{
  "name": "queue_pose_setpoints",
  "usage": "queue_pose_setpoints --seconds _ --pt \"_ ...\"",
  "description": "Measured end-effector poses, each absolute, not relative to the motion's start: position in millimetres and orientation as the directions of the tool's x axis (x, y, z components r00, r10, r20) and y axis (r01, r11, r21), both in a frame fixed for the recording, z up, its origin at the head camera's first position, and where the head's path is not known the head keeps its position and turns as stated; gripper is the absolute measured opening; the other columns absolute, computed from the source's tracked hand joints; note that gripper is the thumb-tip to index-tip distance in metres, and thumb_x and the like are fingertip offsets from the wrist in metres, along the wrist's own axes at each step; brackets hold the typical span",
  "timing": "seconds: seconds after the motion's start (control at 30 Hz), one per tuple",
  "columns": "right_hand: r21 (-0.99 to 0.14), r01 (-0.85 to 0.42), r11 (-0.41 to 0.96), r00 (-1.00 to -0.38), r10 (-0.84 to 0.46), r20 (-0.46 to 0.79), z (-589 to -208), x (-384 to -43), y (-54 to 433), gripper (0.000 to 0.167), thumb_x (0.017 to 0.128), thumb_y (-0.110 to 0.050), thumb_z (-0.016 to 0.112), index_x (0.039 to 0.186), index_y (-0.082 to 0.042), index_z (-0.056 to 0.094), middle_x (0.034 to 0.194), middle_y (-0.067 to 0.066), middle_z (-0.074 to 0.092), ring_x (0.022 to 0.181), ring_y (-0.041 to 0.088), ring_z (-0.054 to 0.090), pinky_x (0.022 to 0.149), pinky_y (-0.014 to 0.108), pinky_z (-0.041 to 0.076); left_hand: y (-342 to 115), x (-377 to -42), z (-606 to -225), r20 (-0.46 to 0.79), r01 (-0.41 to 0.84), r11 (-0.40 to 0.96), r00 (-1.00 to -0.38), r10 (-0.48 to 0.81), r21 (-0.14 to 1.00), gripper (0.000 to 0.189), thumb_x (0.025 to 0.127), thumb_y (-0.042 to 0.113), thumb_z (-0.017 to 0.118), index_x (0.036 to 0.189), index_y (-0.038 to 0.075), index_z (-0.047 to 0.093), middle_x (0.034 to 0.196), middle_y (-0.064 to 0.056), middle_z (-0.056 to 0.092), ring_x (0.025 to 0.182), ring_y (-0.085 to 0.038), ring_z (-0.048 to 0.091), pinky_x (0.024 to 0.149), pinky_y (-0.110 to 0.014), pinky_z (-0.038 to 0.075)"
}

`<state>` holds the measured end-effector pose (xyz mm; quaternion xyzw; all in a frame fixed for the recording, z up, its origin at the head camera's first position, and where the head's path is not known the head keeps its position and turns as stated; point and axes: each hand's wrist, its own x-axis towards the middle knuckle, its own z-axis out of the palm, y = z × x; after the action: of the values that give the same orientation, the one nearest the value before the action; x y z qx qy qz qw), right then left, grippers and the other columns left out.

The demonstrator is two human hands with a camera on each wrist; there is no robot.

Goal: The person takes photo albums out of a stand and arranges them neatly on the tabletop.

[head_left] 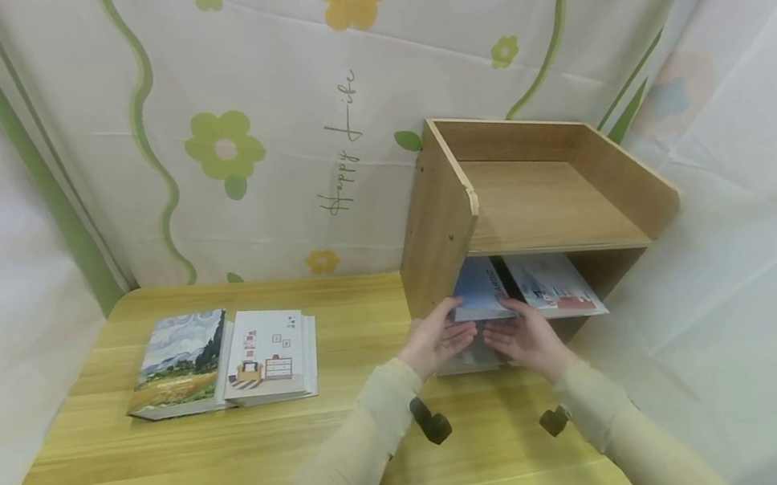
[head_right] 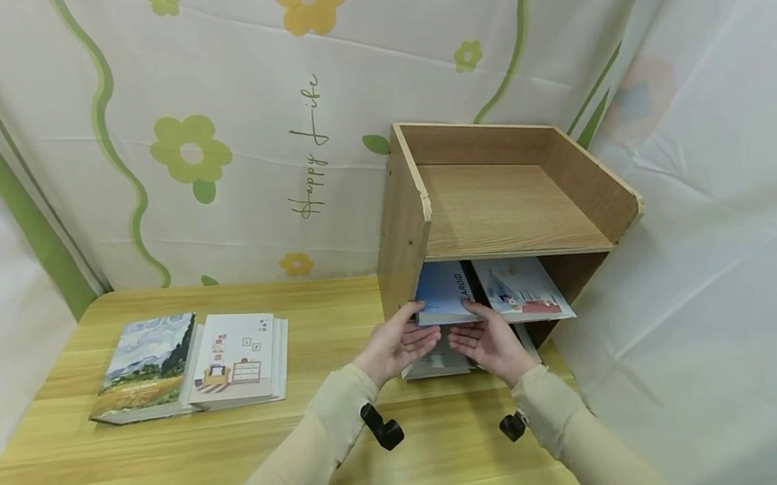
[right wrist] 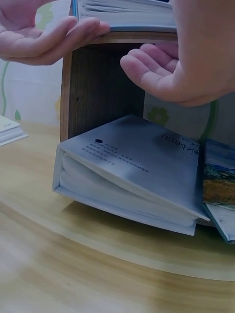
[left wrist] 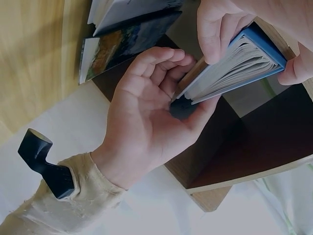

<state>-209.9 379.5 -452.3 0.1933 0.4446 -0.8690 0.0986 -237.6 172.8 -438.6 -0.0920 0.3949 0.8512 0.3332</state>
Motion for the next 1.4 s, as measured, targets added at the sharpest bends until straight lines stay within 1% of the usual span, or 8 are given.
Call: queue_pose_setpoints --seconds 0.2,0.33,0.73,0.9,1.1,1.23,1.33,1.4 --pt "-0.753 0.318 -0.577 -0.903 0.056 -0.425 -454 -211 375 0.086 0.1 -0.027 0.056 0.158 -0.018 -0.008 0.153 0.035 0.005 0.139 0.045 0.019 0.113 0.049 0.028 173 -236 -438 -0.418 -0.628 -0.472 -0.772 0.479 0.618 0.072 0.084 0.027 0.078 0.134 -0.012 0.044 0.106 -0.03 0.063 0.1 -0.034 0.065 0.089 -0.039 0.055" --pt "-0.757 0.301 -0.58 -0.903 0.082 -0.422 -455 -213 373 0.083 0.101 -0.027 0.054 0.158 -0.018 -0.007 0.151 0.036 0.008 0.136 0.045 0.022 0.112 0.049 0.03 174 -236 -438 -0.419 -0.63 -0.481 -0.771 0.479 0.61 0.072 0.084 0.026 0.078 0.134 -0.012 0.043 0.107 -0.03 0.063 0.099 -0.034 0.065 0.089 -0.039 0.055" --pt "-0.772 0.265 -0.578 -0.909 0.117 -0.399 -453 -211 368 0.077 0.103 -0.025 0.049 0.158 -0.015 -0.005 0.152 0.036 0.003 0.136 0.045 0.019 0.114 0.049 0.027 172 -237 -439 -0.417 -0.64 -0.483 -0.763 0.494 0.598 0.07 0.084 0.026 0.079 0.131 -0.013 0.044 0.107 -0.029 0.063 0.101 -0.034 0.066 0.089 -0.038 0.055" --pt "-0.784 0.264 -0.562 -0.909 0.126 -0.397 -456 -211 368 0.077 0.103 -0.026 0.05 0.157 -0.013 -0.003 0.151 0.037 0.005 0.13 0.043 0.028 0.112 0.048 0.032 172 -238 -442 -0.415 -0.637 -0.477 -0.764 0.494 0.605 0.071 0.083 0.028 0.08 0.129 -0.013 0.045 0.105 -0.028 0.065 0.099 -0.033 0.067 0.087 -0.037 0.056" --pt "-0.788 0.28 -0.548 -0.904 0.127 -0.409 -458 -211 369 0.073 0.103 -0.026 0.05 0.157 -0.015 0.003 0.14 0.032 0.022 0.118 0.037 0.041 0.108 0.047 0.038 172 -237 -443 -0.416 -0.637 -0.472 -0.764 0.494 0.609 0.068 0.082 0.027 0.08 0.128 -0.012 0.048 0.105 -0.029 0.065 0.098 -0.033 0.067 0.087 -0.037 0.056" --pt "-0.789 0.292 -0.541 -0.906 0.109 -0.41 -457 -212 372 0.074 0.103 -0.028 0.051 0.158 -0.016 0.003 0.13 0.027 0.028 0.112 0.034 0.044 0.108 0.048 0.037 173 -238 -444 -0.416 -0.633 -0.484 -0.769 0.485 0.604 0.066 0.081 0.027 0.081 0.124 -0.011 0.049 0.105 -0.029 0.064 0.097 -0.033 0.067 0.086 -0.037 0.056" --pt "-0.787 0.309 -0.534 -0.901 0.1 -0.422 -457 -212 375 0.073 0.101 -0.029 0.054 0.155 -0.011 0.007 0.124 0.021 0.031 0.105 0.03 0.047 0.11 0.049 0.034 174 -238 -444 -0.416 -0.629 -0.487 -0.772 0.48 0.606 0.064 0.081 0.027 0.081 0.122 -0.01 0.05 0.104 -0.028 0.065 0.098 -0.034 0.067 0.086 -0.037 0.056" --pt "-0.781 0.328 -0.532 -0.892 0.098 -0.441 -457 -212 375 0.067 0.101 -0.03 0.056 0.147 -0.005 0.015 0.121 0.018 0.032 0.101 0.027 0.049 0.11 0.048 0.033 174 -238 -444 -0.417 -0.627 -0.488 -0.774 0.476 0.607 0.064 0.08 0.027 0.082 0.122 -0.009 0.05 0.105 -0.028 0.064 0.102 -0.037 0.065 0.086 -0.037 0.056"
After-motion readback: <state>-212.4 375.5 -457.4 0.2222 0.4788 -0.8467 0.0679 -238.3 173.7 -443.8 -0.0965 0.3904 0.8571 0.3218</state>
